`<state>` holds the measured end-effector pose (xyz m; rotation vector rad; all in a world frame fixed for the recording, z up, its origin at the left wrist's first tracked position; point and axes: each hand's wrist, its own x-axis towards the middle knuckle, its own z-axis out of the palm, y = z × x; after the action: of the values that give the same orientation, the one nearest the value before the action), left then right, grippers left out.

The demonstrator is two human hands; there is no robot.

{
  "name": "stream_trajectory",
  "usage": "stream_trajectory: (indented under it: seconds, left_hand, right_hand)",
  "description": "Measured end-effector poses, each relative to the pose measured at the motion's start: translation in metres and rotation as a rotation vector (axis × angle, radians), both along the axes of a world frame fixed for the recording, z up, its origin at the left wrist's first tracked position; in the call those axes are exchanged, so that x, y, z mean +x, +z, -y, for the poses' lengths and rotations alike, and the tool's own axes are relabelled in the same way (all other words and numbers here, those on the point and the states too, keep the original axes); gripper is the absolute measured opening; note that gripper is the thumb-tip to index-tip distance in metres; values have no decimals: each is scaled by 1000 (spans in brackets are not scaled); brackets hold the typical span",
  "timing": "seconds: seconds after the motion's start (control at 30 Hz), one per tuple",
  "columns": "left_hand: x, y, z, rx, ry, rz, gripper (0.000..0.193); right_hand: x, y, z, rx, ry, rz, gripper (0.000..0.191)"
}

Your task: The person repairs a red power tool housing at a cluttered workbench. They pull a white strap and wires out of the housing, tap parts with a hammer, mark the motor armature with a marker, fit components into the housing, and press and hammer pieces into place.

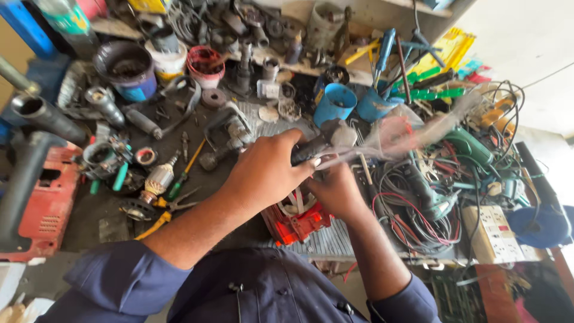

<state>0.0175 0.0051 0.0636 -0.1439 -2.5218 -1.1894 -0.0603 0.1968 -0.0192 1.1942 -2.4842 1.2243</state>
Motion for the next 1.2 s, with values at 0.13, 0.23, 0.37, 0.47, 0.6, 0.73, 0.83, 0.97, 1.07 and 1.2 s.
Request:
stream_trajectory:
  seconds: [0.13,0.23,0.37,0.47,0.6,0.73,0.83,0.97,1.07,1.2]
  left_hand:
    - [4,25,5,97,-18,40,37]
    - [10,43,17,106,-20,-8,38]
    - [20,48,48,46,3,-92,36]
    - [25,27,67,48,41,-91,36]
    - [27,-11,75,15,99,315,38]
    - [35,-32,75,-24,-13,353,40]
    - [37,-40,81,-113,-92,319,40]
    - [30,-45,88,-306,-161,326,37]
    - [25,-31,91,-415,-161,221,41]
    - [24,13,104,-320,-158,-20,33]
  right_hand:
    - [4,10,2,78,55,-18,13]
    - [8,14,5,-173,214,206,10]
    - [10,17,4,-241,390,182,17]
    - [13,15,0,-354,425,332,23]
    - [17,16,-1,-516,497,379,24]
    - [19,33,5,-791,548,405,31]
    - [21,50,15,-1026,556,513,43]
    - [20,64,35,-1060,499,356,55]
    - [17,71,43,-1090,429,304,61]
    - [14,81,48,-1144,392,385,64]
